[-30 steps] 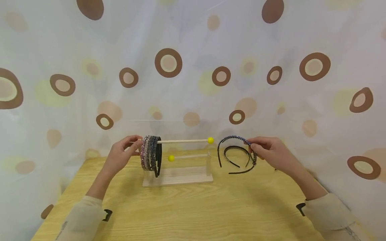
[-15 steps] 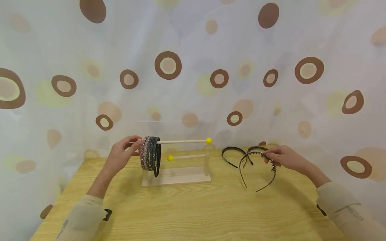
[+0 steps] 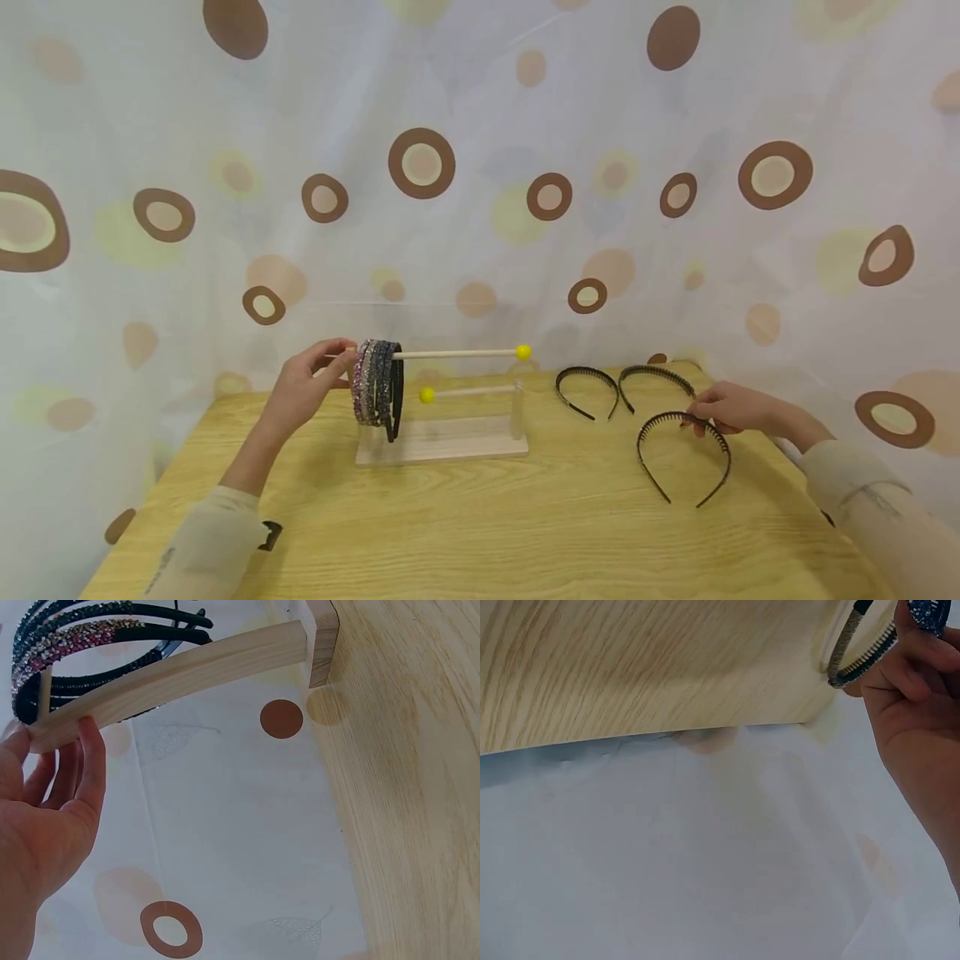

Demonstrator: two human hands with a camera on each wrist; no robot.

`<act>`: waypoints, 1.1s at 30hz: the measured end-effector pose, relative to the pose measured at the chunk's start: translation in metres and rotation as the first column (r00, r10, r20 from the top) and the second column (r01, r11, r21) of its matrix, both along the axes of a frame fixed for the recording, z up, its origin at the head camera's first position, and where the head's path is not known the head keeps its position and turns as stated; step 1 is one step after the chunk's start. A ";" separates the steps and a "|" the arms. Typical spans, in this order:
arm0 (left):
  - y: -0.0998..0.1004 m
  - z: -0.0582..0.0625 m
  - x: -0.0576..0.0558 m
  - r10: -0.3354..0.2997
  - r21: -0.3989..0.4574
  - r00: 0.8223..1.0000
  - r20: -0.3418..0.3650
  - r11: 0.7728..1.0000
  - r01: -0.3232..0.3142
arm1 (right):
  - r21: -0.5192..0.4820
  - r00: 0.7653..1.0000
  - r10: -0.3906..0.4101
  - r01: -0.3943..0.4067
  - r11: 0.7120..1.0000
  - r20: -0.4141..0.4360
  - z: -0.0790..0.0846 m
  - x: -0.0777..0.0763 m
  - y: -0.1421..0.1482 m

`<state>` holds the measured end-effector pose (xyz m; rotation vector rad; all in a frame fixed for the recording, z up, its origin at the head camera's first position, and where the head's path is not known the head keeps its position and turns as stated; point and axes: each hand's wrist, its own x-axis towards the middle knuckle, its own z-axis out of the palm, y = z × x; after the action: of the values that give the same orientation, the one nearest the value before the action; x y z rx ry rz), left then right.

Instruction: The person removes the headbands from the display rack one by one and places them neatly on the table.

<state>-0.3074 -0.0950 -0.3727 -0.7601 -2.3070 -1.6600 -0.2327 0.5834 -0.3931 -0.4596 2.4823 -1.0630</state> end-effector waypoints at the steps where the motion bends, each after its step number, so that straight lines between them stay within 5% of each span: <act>1: 0.000 0.000 0.001 0.001 0.000 1.000 -0.003 1.000 -0.001 | 0.005 1.000 0.005 -0.005 1.000 -0.008 -0.003 -0.002 0.003; 13: 0.000 0.000 0.002 0.006 0.000 1.000 -0.018 1.000 -0.006 | 0.026 0.978 -0.051 0.057 0.998 -0.200 -0.035 -0.011 0.017; 18: 0.000 0.002 0.003 0.016 0.000 1.000 -0.015 1.000 -0.016 | 0.125 0.946 -0.107 0.152 0.981 -0.306 -0.031 -0.009 0.012; 24: 0.000 0.001 0.003 0.026 -0.011 1.000 -0.013 1.000 -0.026 | 0.147 0.878 -0.128 0.218 0.965 -0.460 -0.034 -0.008 0.013; 33: 0.001 0.000 0.002 0.021 -0.014 1.000 -0.018 1.000 -0.022 | 0.064 0.850 -0.317 0.376 0.925 -0.421 -0.044 0.003 0.014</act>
<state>-0.3054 -0.0942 -0.3732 -0.7473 -2.3088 -1.6232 -0.2297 0.5975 -0.4373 -0.1988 3.0781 -0.9825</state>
